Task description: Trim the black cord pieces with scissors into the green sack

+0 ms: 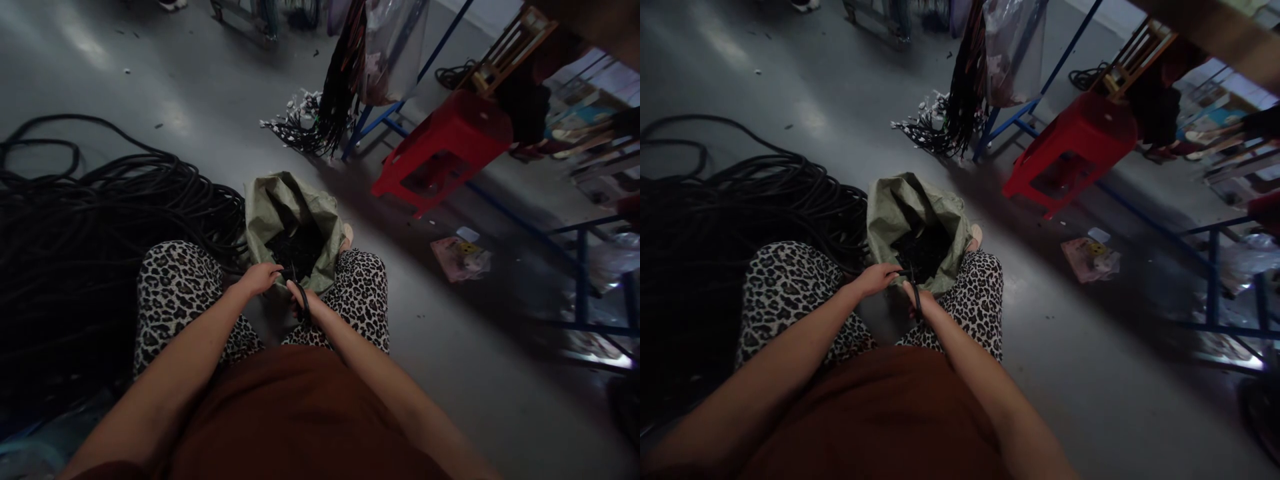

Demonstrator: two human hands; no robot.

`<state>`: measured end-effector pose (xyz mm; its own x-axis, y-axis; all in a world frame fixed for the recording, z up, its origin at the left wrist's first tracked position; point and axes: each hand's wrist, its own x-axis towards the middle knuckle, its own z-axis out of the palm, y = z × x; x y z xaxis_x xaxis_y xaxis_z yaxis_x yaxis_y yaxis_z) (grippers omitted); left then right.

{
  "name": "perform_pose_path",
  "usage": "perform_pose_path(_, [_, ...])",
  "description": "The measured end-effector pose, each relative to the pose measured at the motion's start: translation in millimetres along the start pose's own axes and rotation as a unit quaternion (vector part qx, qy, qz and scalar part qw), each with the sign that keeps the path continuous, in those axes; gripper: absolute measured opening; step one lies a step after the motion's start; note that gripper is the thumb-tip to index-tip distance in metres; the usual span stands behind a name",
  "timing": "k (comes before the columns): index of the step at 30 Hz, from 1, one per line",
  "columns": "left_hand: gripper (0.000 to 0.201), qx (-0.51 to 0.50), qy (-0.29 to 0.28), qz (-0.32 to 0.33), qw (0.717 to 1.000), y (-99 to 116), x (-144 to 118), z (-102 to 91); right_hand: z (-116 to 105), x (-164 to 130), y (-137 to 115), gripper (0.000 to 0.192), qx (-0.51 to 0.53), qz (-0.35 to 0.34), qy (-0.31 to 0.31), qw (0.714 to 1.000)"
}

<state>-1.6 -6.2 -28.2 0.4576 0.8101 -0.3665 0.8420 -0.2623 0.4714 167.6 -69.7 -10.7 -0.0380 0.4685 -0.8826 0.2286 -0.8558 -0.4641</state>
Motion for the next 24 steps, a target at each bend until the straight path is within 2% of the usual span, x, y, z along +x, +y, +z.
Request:
perform_pose_path(4, [0.037,-0.009,-0.004,-0.003,1.0,2.1,0.0,-1.1,0.6,0.1,1.6,0.051,0.011,-0.001,-0.009,1.0])
perform_pose_path(15, [0.035,-0.03,0.015,-0.011,0.999,3.2,-0.1,0.3,-0.3,-0.6,-1.4,0.049,-0.053,-0.016,0.042,0.998])
perform_pose_path(24, [0.034,0.005,0.015,-0.03,0.999,3.7,-2.0,-5.9,-2.8,-2.9,-5.7,0.048,-0.085,-0.013,0.067,0.994])
